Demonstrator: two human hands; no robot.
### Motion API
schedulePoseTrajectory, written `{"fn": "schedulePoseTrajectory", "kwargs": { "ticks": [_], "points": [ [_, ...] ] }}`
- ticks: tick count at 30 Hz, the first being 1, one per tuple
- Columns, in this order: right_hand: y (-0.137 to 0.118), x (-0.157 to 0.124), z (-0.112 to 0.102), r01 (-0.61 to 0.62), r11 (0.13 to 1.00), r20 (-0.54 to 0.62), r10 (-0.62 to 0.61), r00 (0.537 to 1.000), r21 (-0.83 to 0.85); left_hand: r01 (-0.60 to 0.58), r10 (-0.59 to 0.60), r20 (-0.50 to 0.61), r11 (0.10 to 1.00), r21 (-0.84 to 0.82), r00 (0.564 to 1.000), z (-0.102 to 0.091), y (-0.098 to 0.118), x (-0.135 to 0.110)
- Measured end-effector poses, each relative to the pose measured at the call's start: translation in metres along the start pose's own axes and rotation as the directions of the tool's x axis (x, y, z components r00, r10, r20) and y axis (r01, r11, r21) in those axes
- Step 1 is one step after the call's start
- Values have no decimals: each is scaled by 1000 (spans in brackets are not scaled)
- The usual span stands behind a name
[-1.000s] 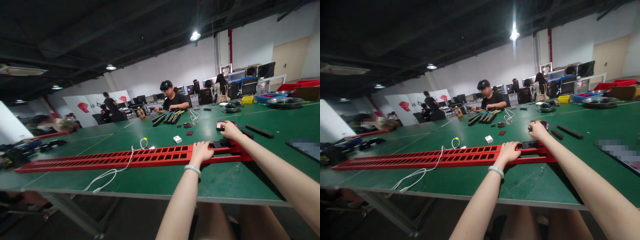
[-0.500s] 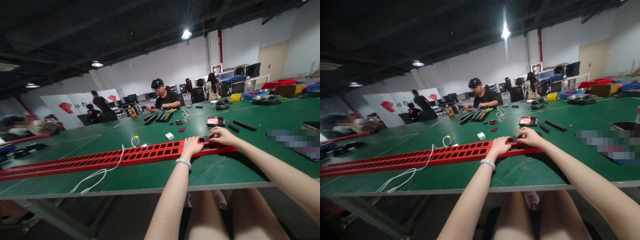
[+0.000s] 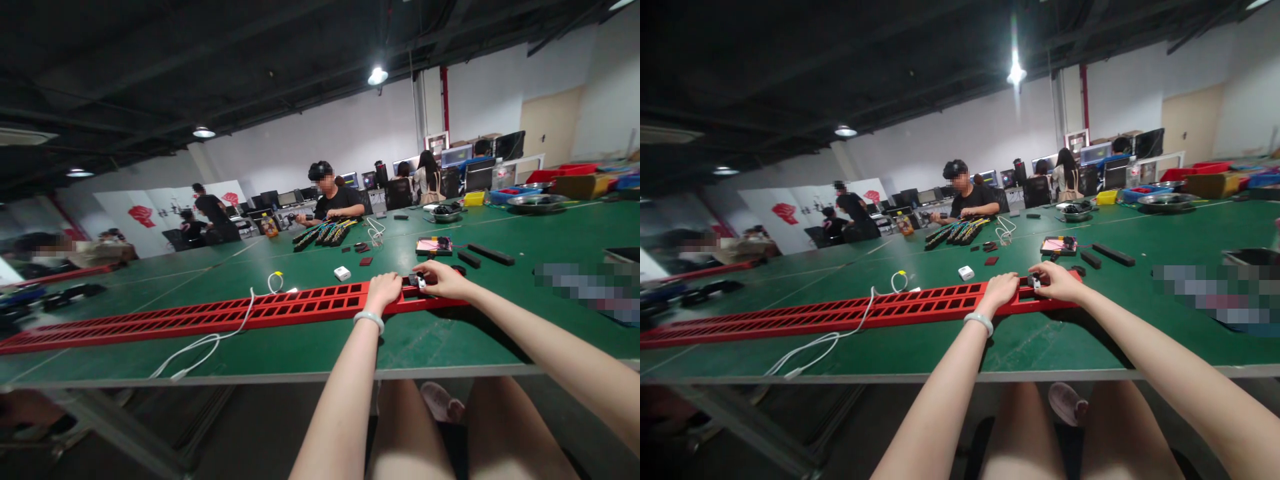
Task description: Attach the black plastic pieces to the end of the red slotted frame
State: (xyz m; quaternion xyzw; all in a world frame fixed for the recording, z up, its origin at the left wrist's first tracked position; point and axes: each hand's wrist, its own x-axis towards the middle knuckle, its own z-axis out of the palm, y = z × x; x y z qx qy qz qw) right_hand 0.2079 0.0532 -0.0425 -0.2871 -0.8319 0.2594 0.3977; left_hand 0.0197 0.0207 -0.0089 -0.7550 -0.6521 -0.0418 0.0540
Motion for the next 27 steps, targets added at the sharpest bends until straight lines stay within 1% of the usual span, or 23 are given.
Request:
{"fn": "schedulePoseTrajectory", "kwargs": {
  "ticks": [5, 9, 11, 18, 27],
  "points": [
    [3, -2, -1, 1, 1000, 50, -1, 999, 7, 124, -123, -18, 992, 35, 992, 6, 3, 0],
    [-2, -2, -5, 19, 999, 91, -17, 996, -28, 257, -255, -43, 965, 59, 966, 8, 7, -3],
    [-5, -3, -7, 25, 998, 111, -19, 994, -54, 295, -292, -50, 953, 62, 955, 8, 8, -4],
    [-9, -5, -7, 15, 995, 191, 4, 982, -98, 316, -312, -62, 947, 60, 948, 7, 11, -6],
    [-13, -4, -11, -32, 992, 212, 57, 976, -121, 322, -320, -42, 946, 41, 946, 5, 13, -5]
  ]
}}
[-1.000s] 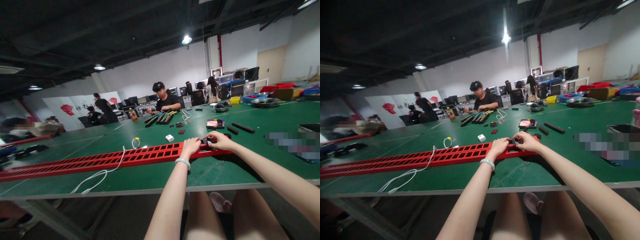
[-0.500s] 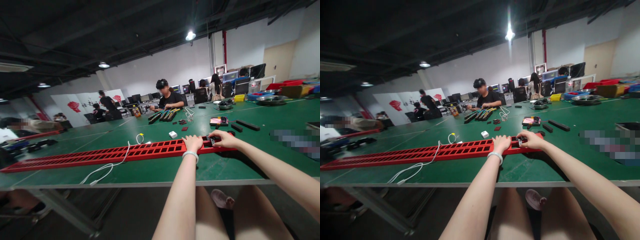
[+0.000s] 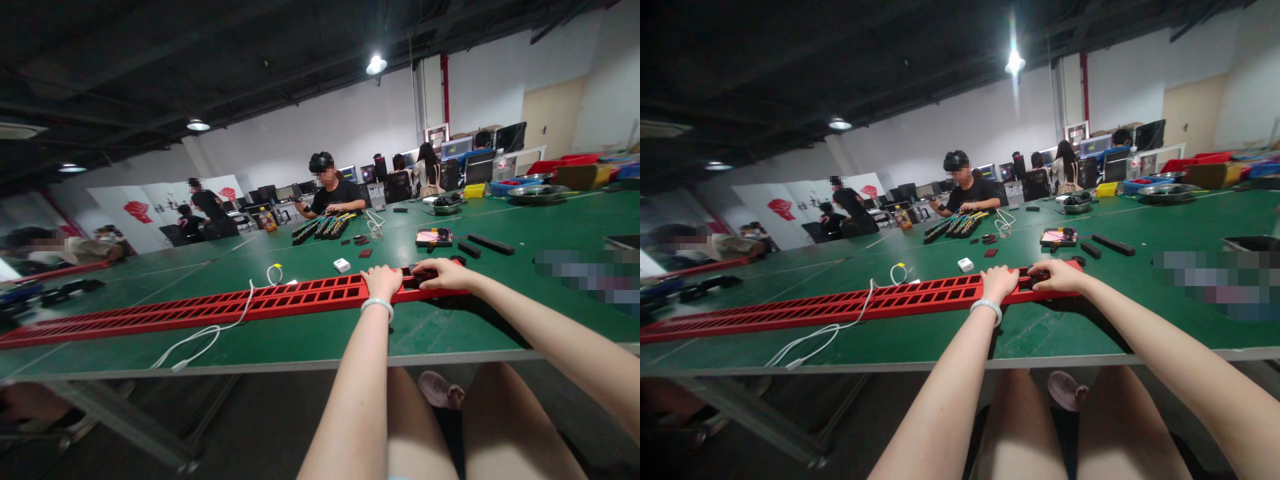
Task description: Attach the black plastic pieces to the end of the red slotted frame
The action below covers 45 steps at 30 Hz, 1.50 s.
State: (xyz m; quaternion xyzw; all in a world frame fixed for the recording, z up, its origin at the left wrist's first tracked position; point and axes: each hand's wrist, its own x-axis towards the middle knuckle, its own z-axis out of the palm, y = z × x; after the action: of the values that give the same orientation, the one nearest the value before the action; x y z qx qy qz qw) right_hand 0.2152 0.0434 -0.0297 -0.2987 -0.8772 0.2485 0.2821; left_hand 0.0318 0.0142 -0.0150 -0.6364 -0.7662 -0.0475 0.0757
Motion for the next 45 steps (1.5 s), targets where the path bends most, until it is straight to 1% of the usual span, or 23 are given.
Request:
{"fn": "schedulePoseTrajectory", "kwargs": {
  "ticks": [13, 24, 36, 40, 45],
  "points": [
    [-4, 0, 1, 24, 999, 7, -24, 1000, -49, 5, -5, 4, 1000, -20, 1000, 2, 0, 2],
    [-5, 0, -7, 35, 992, 16, -33, 999, -122, 6, -6, 8, 999, -52, 1000, 1, 2, 4],
    [0, 2, -10, 25, 989, 70, -15, 997, -145, 15, -14, 24, 999, -39, 1000, 0, 2, 5],
    [-3, 0, -10, 61, 982, 70, -49, 996, -179, 18, -17, 18, 999, -32, 1000, 0, 2, 6],
    [-9, 0, -6, 177, 947, 49, -170, 984, -267, 18, -17, 18, 999, -28, 1000, 0, 2, 6]
  ]
}}
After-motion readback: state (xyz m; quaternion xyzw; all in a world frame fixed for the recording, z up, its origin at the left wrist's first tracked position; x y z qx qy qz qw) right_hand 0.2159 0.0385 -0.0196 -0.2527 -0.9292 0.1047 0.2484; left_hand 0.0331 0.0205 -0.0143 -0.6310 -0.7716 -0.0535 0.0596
